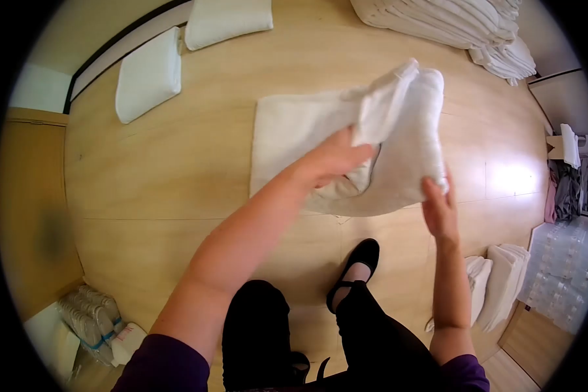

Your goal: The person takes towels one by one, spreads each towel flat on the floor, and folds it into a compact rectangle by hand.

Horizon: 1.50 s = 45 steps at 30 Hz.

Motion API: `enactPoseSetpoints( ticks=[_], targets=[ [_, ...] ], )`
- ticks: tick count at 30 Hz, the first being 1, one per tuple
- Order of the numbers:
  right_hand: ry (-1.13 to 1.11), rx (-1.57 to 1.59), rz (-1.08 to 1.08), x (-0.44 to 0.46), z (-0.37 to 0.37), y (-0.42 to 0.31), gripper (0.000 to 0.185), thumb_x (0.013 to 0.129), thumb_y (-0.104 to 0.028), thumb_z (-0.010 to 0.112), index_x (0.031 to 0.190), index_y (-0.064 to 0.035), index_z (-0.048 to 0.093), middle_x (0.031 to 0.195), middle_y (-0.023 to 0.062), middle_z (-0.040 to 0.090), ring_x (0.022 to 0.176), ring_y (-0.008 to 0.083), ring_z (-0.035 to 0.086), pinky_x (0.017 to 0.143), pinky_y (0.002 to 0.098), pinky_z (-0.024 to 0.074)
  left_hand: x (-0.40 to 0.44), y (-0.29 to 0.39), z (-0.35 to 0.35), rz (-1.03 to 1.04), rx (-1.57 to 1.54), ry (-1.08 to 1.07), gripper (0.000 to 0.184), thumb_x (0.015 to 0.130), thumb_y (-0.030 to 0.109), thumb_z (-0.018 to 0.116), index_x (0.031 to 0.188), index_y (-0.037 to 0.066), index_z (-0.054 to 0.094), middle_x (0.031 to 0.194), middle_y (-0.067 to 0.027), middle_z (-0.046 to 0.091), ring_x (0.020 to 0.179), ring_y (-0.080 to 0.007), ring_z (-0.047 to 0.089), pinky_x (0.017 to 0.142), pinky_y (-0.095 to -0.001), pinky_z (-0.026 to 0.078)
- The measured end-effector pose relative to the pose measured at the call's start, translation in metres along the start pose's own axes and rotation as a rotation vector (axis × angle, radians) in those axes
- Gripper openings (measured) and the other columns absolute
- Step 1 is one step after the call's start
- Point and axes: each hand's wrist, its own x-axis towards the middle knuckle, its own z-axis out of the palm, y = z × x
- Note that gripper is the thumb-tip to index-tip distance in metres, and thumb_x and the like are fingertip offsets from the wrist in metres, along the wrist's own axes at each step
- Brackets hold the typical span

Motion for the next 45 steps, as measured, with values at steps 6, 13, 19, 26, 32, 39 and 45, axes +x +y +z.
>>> enactPoseSetpoints(
  ticks=[6,13,19,26,32,39,45],
  targets=[
    [0.328,0.194,-0.213,0.014,-0.123,-0.063,0.044,0.09,-0.026,0.049,0.129,-0.0089,0.035,0.117,0.0059,0.052,0.109,0.0169,0.048,0.094,0.0335,0.0382,-0.129,-0.034,-0.149,0.218,-0.453,0.466,0.041,0.083,0.019,0.058,0.115,-0.004,0.049,0.112,-0.0119,0.056,0.105,-0.0228,0.054,0.091,-0.0389,0.044],
    [0.451,-0.567,-0.151,0.005,-0.171,0.061,0.044,0.087,-0.025,0.049,0.127,-0.0105,0.038,0.115,0.0056,0.047,0.103,0.0159,0.043,0.087,0.028,0.0357,-0.261,-0.239,-0.201,-0.116,-0.184,0.838,0.055,0.077,0.008,0.057,0.128,0.001,0.037,0.116,-0.0095,0.052,0.105,-0.0214,0.051,0.089,-0.0351,0.042],
    [-0.134,-1.656,0.107,-0.007,0.022,0.147,0.085,0.073,-0.034,0.065,0.141,-0.0294,0.013,0.144,0.0173,0.013,0.124,0.0501,0.021,0.091,0.0591,0.0355,-0.231,-0.294,-0.18,-0.337,0.211,1.099,0.04,0.072,0.015,0.056,0.109,-0.001,0.053,0.097,-0.0122,0.061,0.086,-0.0219,0.058,0.075,-0.0356,0.046],
    [0.08,-1.606,-0.255,0.072,-0.107,0.12,0.046,0.075,-0.019,0.056,0.119,-0.0069,0.048,0.103,0.0188,0.058,0.093,0.035,0.056,0.078,0.0413,0.0471,-0.252,-0.303,-0.265,-0.624,0.643,1.122,0.05,0.073,0.017,0.054,0.119,0.001,0.048,0.104,-0.018,0.06,0.095,-0.0274,0.057,0.08,-0.0368,0.046],
    [0.729,-1.423,-0.247,0.083,-0.254,-0.056,0.047,0.076,-0.023,0.064,0.115,-0.0036,0.047,0.098,0.0131,0.057,0.084,0.0234,0.055,0.072,0.0359,0.0447,-0.354,-0.303,-0.379,-0.328,0.887,1.396,0.055,0.072,0.017,0.058,0.123,0.004,0.044,0.117,-0.0188,0.052,0.106,-0.0333,0.05,0.09,-0.0405,0.041],
    [0.134,-1.463,-0.376,0.068,-0.197,0.128,0.071,0.078,-0.024,0.064,0.136,-0.0037,0.028,0.136,0.0233,0.031,0.128,0.038,0.024,0.105,0.0446,0.0222,-0.19,-0.243,-0.321,-0.511,0.928,1.071,0.088,0.065,0.019,0.065,0.139,0.031,0.02,0.142,-0.0203,0.018,0.13,-0.0405,0.021,0.105,-0.0453,0.024],
    [-0.21,-1.705,0.292,0.094,-0.154,0.122,0.082,0.079,-0.05,0.054,0.142,-0.0212,0.01,0.14,0.0322,0.009,0.135,0.0386,-0.003,0.105,0.0541,0.0035,-0.163,-0.203,-0.322,-0.722,0.838,1.141,0.083,0.064,0.013,0.063,0.135,0.032,0.025,0.143,-0.0187,0.01,0.13,-0.0441,0.015,0.104,-0.052,0.022]
  ],
)
